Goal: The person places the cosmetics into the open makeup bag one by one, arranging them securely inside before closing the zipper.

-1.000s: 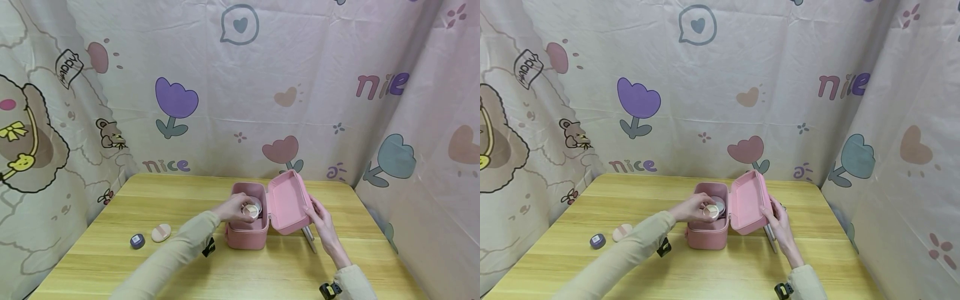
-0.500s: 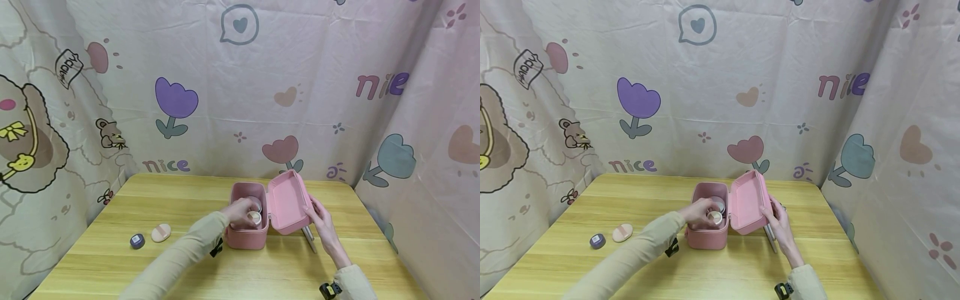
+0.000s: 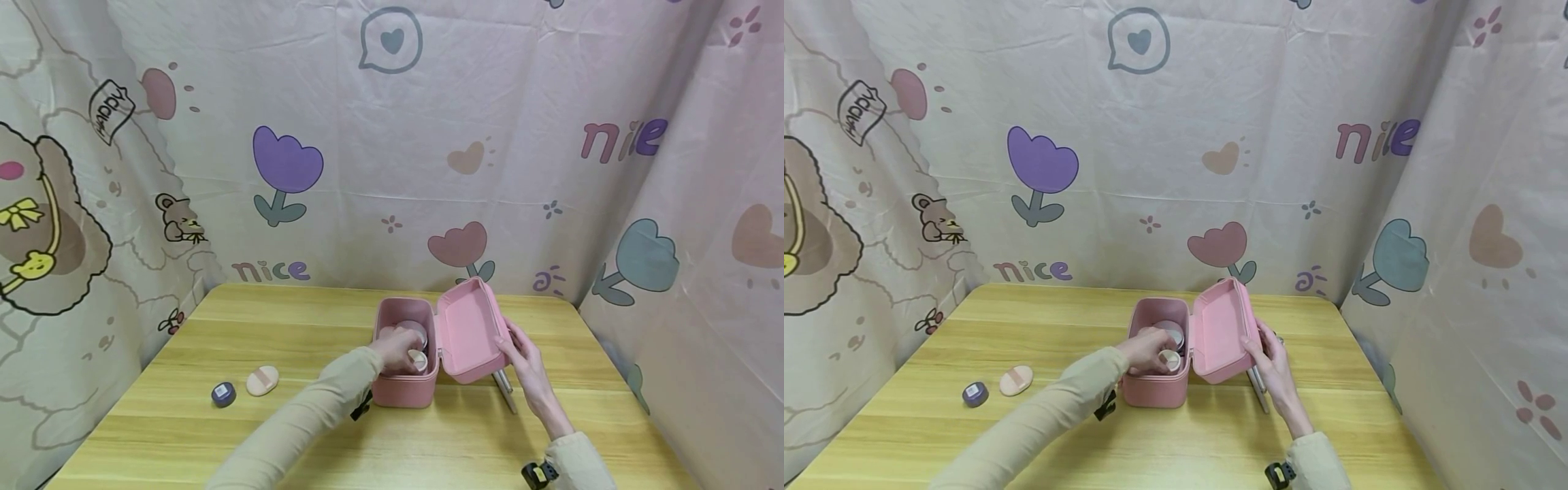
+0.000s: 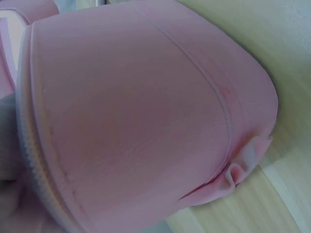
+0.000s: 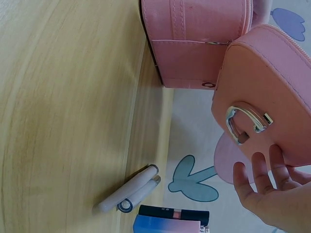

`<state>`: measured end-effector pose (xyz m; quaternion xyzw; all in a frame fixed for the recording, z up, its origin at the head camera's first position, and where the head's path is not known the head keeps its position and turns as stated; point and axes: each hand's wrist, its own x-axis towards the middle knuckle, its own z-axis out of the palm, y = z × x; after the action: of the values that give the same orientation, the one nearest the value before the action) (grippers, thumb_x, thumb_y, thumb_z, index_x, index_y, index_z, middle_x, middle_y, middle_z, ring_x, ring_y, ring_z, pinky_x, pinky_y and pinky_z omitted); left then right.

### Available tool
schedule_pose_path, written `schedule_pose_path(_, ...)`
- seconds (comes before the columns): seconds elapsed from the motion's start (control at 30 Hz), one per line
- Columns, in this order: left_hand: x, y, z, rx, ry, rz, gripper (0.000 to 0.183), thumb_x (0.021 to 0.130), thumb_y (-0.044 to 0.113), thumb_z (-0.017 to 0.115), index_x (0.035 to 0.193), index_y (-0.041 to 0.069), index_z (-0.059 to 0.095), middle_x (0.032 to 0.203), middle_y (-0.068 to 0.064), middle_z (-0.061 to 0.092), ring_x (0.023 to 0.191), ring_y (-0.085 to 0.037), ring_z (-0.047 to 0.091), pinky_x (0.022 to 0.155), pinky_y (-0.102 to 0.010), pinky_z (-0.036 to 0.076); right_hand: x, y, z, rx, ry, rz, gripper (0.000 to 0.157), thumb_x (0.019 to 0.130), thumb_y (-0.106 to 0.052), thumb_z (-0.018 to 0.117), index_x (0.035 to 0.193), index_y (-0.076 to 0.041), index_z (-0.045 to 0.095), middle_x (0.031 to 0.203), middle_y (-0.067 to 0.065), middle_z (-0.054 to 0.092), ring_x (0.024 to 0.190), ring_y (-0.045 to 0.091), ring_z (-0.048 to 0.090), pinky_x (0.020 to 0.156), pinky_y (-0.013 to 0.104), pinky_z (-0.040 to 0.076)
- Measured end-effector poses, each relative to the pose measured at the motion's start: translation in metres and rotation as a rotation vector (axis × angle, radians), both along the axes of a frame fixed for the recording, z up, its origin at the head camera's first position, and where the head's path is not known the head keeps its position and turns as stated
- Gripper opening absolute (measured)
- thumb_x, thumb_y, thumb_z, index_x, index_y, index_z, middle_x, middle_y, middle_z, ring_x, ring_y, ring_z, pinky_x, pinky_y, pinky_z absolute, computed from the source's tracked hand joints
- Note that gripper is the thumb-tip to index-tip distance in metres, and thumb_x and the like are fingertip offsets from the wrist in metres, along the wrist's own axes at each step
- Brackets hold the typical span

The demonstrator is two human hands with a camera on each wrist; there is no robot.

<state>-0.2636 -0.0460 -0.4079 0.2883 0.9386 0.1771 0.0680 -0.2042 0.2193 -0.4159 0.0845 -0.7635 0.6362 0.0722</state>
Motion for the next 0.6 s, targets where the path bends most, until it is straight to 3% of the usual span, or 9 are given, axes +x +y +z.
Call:
schedule_pose_path(0.33, 0.0024, 0.004, -0.0037, 0.028, -0.043, 0.049, 0.028, 0.074, 0.015, 0.087, 0.095, 0.01, 0.068, 0.094, -0.006, 0.068, 0.089, -0.018, 0.056, 0.082, -0.035, 0.046, -0.0009, 0.0005, -0.0006, -0.003, 0.001, -0.003, 0.056, 0.105, -0.02, 0.049, 0.155, -0.002, 0.033, 0.153, 0.027, 0.043, 0.109, -0.012, 0.055, 0.092, 0.006, 0.046)
schedule_pose_path(0.6, 0.0021, 0.0054, -0.0098, 0.037, -0.003, 0.003, 0.029, 0.077, 0.012, 0.085, 0.102, 0.005, 0.072, 0.102, -0.009, 0.073, 0.092, -0.021, 0.064, 0.086, -0.034, 0.052, -0.0012, 0.0011, -0.0011, -0.004, 0.0, 0.001, 0.056, 0.105, -0.02, 0.049, 0.156, -0.002, 0.032, 0.153, 0.027, 0.043, 0.11, -0.012, 0.055, 0.093, 0.006, 0.046)
